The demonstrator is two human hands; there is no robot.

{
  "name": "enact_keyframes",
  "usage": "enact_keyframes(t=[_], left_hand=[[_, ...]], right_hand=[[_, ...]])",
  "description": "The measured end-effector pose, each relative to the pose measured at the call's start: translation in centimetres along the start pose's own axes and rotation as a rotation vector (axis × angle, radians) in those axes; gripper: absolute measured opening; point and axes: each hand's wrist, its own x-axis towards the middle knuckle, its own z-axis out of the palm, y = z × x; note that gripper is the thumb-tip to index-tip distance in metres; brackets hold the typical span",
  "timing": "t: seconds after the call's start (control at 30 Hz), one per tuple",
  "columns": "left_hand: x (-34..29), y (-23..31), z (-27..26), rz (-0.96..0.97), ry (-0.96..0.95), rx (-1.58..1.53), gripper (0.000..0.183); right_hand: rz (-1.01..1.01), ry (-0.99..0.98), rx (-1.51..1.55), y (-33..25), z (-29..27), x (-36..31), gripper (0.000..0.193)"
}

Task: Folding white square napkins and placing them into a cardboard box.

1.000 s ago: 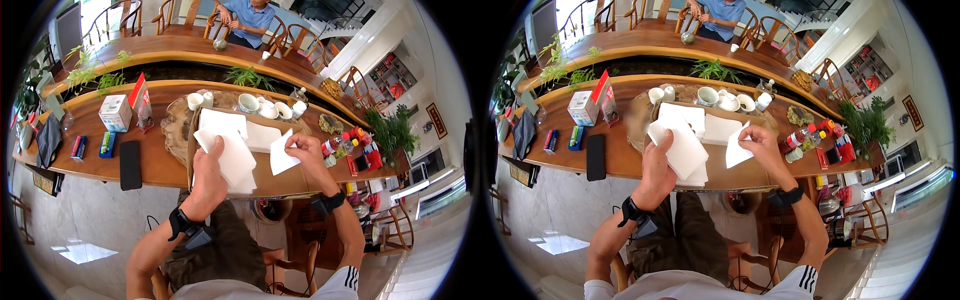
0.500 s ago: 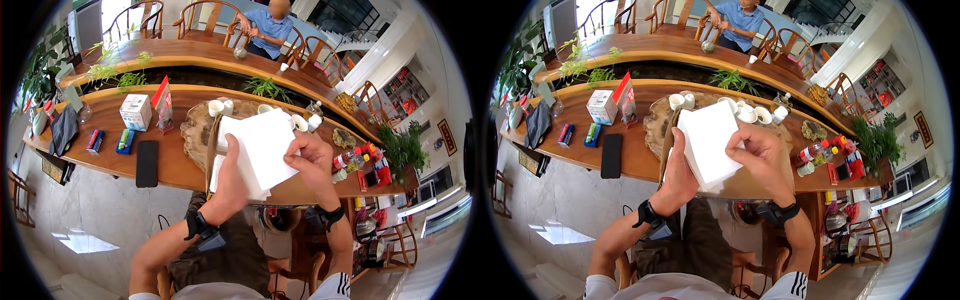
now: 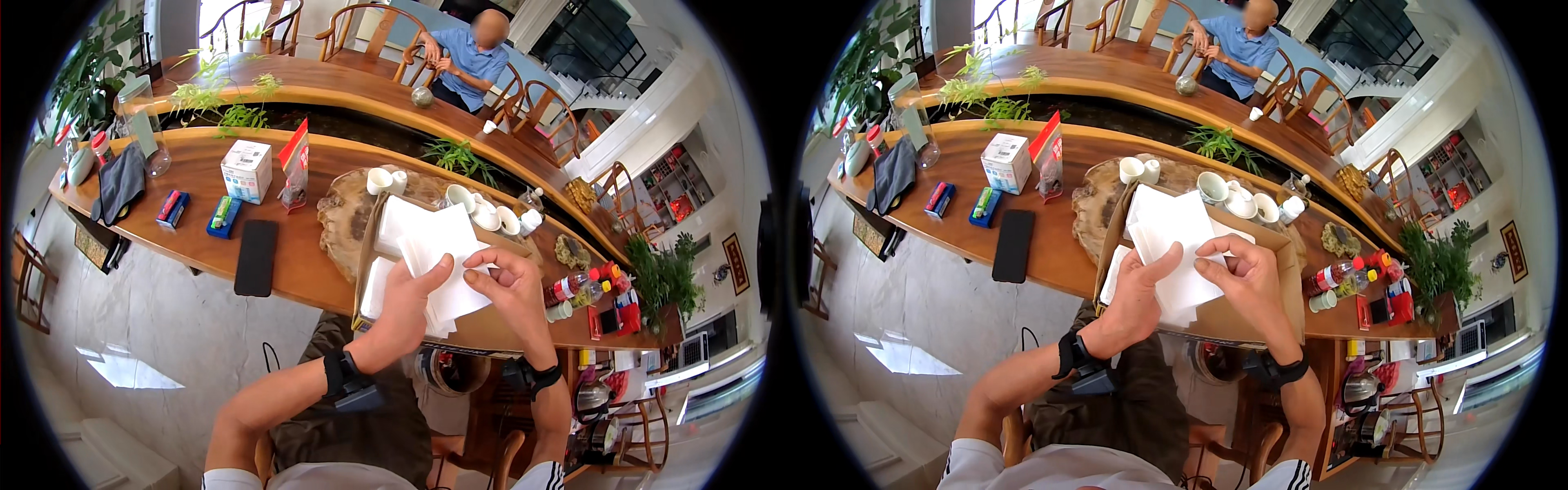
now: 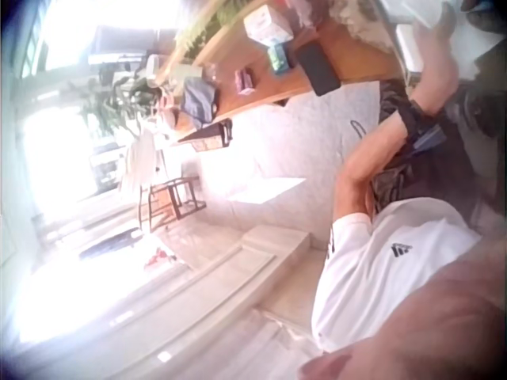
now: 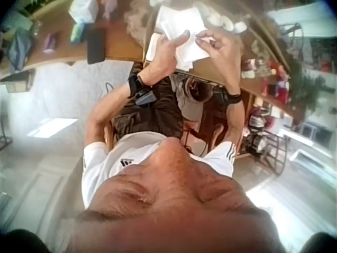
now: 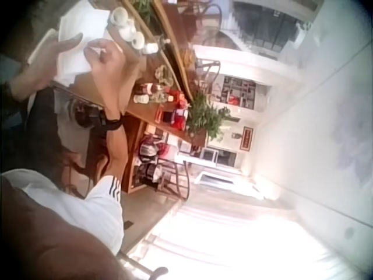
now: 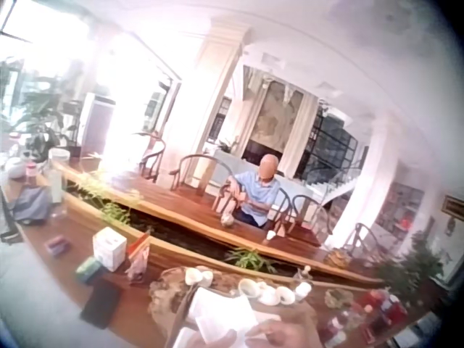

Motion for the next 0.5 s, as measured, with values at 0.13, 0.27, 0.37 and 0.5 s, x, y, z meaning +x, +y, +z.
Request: enact_keyframes(t=[0.13, 0.27, 0.37, 0.5], left_hand=[[-0.2, -0.1, 0.1, 0.021, 0.013, 0.011, 0.035], [-0.1, 0.2, 0.2, -0.020, 0.022, -0.013, 0.034], [0.1, 0.2, -0.2, -0.043, 0.003, -0.007, 0.032], [0.2, 0.1, -0.5, -0.063, -0.038, -0.012, 0.031]], right_hand=[[0.027, 0.044, -0.090, 0.2, 0.7, -0.1, 0.015], [-0.038, 0.065, -0.093, 1.3, 0.6, -0.3, 0.014], [-0.027, 0.070, -0.028, 0.6, 0.9, -0.8, 0.014], [-0.001, 0.048, -0.018, 0.3, 1.1, -1.4, 0.016]])
